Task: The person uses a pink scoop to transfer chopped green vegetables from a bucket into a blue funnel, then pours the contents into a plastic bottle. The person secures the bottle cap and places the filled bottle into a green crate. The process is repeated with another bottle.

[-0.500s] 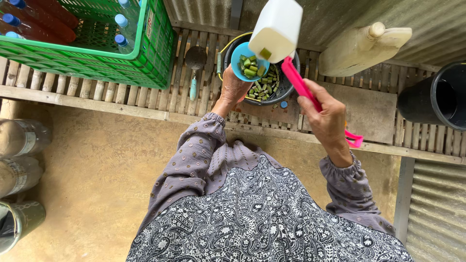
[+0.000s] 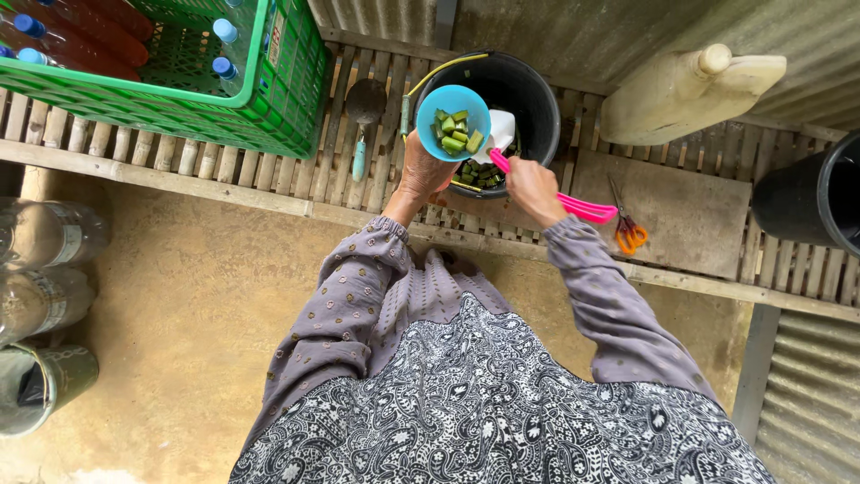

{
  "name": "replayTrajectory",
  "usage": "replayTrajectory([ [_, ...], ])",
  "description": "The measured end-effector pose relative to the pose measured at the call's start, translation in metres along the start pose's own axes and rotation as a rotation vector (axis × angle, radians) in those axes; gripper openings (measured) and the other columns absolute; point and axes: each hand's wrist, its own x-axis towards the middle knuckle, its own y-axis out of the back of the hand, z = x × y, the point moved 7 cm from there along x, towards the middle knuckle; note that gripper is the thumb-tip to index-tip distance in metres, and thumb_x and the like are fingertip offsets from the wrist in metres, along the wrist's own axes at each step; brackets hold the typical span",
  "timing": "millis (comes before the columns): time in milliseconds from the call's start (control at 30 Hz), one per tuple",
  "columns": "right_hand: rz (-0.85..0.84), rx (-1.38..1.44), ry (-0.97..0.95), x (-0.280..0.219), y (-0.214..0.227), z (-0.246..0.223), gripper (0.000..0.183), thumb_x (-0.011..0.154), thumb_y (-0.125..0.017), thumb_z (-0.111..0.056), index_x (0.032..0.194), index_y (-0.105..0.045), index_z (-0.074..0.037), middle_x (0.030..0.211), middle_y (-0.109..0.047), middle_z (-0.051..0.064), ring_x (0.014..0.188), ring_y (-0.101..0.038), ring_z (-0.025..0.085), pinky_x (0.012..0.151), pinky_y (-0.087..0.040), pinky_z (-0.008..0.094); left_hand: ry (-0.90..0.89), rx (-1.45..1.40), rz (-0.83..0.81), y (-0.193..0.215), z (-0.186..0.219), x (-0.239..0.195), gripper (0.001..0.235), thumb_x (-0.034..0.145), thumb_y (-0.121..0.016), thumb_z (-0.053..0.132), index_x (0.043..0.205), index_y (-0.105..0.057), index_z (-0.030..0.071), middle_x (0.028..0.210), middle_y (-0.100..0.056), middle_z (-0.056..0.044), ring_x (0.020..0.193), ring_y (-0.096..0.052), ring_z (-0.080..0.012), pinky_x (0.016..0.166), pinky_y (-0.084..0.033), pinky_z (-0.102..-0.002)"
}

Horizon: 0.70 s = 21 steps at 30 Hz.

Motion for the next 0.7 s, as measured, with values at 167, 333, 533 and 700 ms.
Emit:
replayTrajectory([
  [167,0.231,-0.167,0.194,0.03,-0.041,-0.007,0.012,0.094,-0.056,-0.012,0.094,-0.066,-0.004,0.081,-0.071,0.019,0.067,-0.07,0.037,0.057,-0.057,0.048,0.012,0.049,-0.014,0.0,-0.001,0.0,0.029,0.081,-0.088,0.022,0.099,-0.073,0.005,0.09,-0.079,-0.01,0.085,-0.079,-0.0227,0.07,-0.062,-0.033],
  [333,0.435,-0.191,0.372,0.024,-0.03,-0.028,0.014,0.093,-0.059,-0.011,0.091,-0.069,-0.002,0.076,-0.07,0.018,0.067,-0.07,0.037,0.058,-0.055,0.049,0.046,0.101,-0.06,-0.004,-0.009,-0.002,0.025,0.082,-0.087,0.022,0.097,-0.073,0.006,0.089,-0.079,-0.009,0.083,-0.079,-0.0219,0.069,-0.062,-0.032],
  [533,-0.157,0.486,-0.206,0.01,-0.007,0.011,0.037,0.095,-0.058,-0.016,0.127,-0.068,-0.002,0.077,-0.071,0.01,0.061,-0.065,0.018,0.057,-0.052,0.036,0.054,0.114,-0.133,-0.007,-0.021,-0.001,0.024,0.084,-0.085,0.023,0.097,-0.072,0.007,0.087,-0.079,-0.008,0.08,-0.078,-0.0207,0.068,-0.061,-0.032],
  [700,-0.089,0.987,-0.286,-0.052,0.049,0.025,0.038,0.101,-0.062,-0.018,0.135,-0.063,-0.002,0.079,-0.071,0.003,0.056,-0.059,0.005,0.044,-0.043,0.018,0.053,-0.032,-0.149,-0.005,-0.023,-0.001,0.024,0.086,-0.083,0.023,0.1,-0.072,0.006,0.09,-0.079,-0.008,0.082,-0.079,-0.02,0.068,-0.062,-0.031],
])
